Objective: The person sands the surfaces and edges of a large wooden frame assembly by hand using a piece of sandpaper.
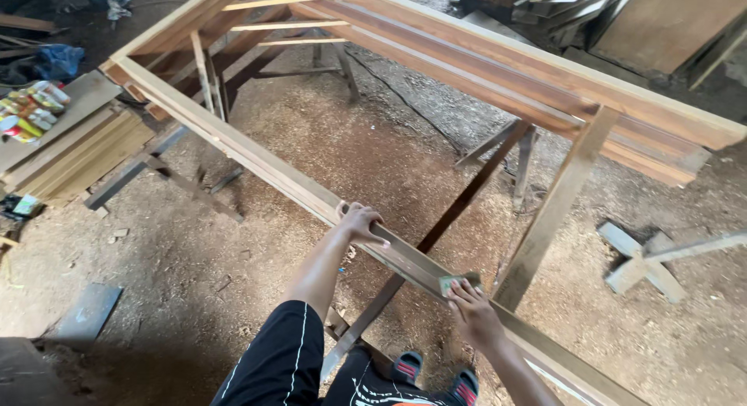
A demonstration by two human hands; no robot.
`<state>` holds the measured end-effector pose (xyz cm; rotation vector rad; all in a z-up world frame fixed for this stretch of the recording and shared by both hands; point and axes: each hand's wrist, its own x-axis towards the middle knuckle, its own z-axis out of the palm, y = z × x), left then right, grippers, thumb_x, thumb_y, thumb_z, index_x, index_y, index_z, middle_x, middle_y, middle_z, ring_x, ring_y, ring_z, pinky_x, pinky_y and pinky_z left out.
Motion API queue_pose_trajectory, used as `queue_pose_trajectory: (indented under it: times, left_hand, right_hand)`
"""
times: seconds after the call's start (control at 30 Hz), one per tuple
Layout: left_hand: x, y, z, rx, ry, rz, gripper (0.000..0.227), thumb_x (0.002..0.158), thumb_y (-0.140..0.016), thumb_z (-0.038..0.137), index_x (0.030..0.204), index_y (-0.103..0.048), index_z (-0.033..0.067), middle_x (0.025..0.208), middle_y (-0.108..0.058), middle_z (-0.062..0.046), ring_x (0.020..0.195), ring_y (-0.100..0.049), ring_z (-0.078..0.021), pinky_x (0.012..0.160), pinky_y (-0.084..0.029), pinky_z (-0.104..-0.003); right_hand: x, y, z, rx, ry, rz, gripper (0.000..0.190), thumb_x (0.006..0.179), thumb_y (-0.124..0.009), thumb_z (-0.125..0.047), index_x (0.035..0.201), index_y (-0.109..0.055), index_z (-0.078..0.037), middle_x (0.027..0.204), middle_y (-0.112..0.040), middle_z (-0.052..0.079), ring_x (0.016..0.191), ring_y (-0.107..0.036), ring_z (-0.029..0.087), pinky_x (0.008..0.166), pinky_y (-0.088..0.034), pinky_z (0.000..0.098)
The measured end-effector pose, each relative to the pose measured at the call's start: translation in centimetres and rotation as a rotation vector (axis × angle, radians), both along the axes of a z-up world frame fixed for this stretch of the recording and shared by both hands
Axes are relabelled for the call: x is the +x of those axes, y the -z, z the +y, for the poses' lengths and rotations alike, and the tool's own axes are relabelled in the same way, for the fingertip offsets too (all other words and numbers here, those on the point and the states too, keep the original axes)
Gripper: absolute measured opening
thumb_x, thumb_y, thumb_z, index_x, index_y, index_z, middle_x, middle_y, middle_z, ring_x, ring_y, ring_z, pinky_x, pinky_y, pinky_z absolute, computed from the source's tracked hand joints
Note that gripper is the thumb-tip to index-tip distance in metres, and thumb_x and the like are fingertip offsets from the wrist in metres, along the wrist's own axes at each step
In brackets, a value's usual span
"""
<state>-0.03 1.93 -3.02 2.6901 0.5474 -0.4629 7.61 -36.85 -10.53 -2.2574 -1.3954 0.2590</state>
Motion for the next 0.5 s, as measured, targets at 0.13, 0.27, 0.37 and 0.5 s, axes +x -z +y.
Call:
queue_pose_trajectory:
  times: [0.13, 0.27, 0.37, 0.5]
  left_hand:
    - [0.7, 1.5, 0.7, 0.016, -0.054, 0.093, 0.072, 0.076, -0.060, 0.082, 0.126, -0.070, 0.0318, 0.125, -0.065, 0.001, 0.128, -0.046, -0.0250, 0.119, -0.024, -0.056]
    - [1.9, 2.4, -1.4, 0.213, -0.091, -0.144, 0.068, 0.082, -0.062, 0.076, 0.127, -0.066, 0.0248, 0.134, -0.054, -0.011, 0.131, -0.032, -0.0341, 0.105, -0.023, -0.061]
    - [2.1, 1.7, -7.0, 0.233, -0.252, -0.235, 0.046, 0.089, -0.060, 0.055, 0.122, -0.068, 0.0238, 0.132, -0.061, -0.004, 0.128, -0.046, -0.0250, 0.108, -0.028, -0.060]
    - [2.7, 2.6, -18.6, 0.071, -0.195, -0.619, 0.036, 0.090, -0.067, 0.040, 0.118, -0.065, 0.0176, 0.122, -0.064, -0.004, 0.121, -0.052, -0.0231, 0.110, -0.030, -0.053]
  right_hand:
    - [-0.7, -1.3, 4.2, 0.058, 0.020, 0.020, 0.038, 0.101, -0.050, -0.026, 0.129, -0.065, -0.006, 0.148, -0.051, 0.014, 0.144, -0.037, 0.036, 0.119, -0.025, 0.0491]
    - [-2.0, -1.9, 5.2, 0.156, 0.053, 0.033, 0.036, 0.101, -0.051, -0.024, 0.128, -0.066, -0.006, 0.146, -0.056, 0.014, 0.144, -0.042, 0.033, 0.121, -0.029, 0.0465]
    - [-2.1, -2.2, 2.8, 0.158, 0.034, 0.029, 0.036, 0.099, -0.055, -0.025, 0.127, -0.067, -0.006, 0.143, -0.057, 0.014, 0.142, -0.042, 0.033, 0.120, -0.032, 0.0462]
    - [-0.1, -1.1, -4.7, -0.069, -0.055, -0.132, 0.031, 0.105, -0.049, -0.026, 0.128, -0.065, -0.014, 0.145, -0.057, 0.007, 0.143, -0.042, 0.030, 0.121, -0.032, 0.0460]
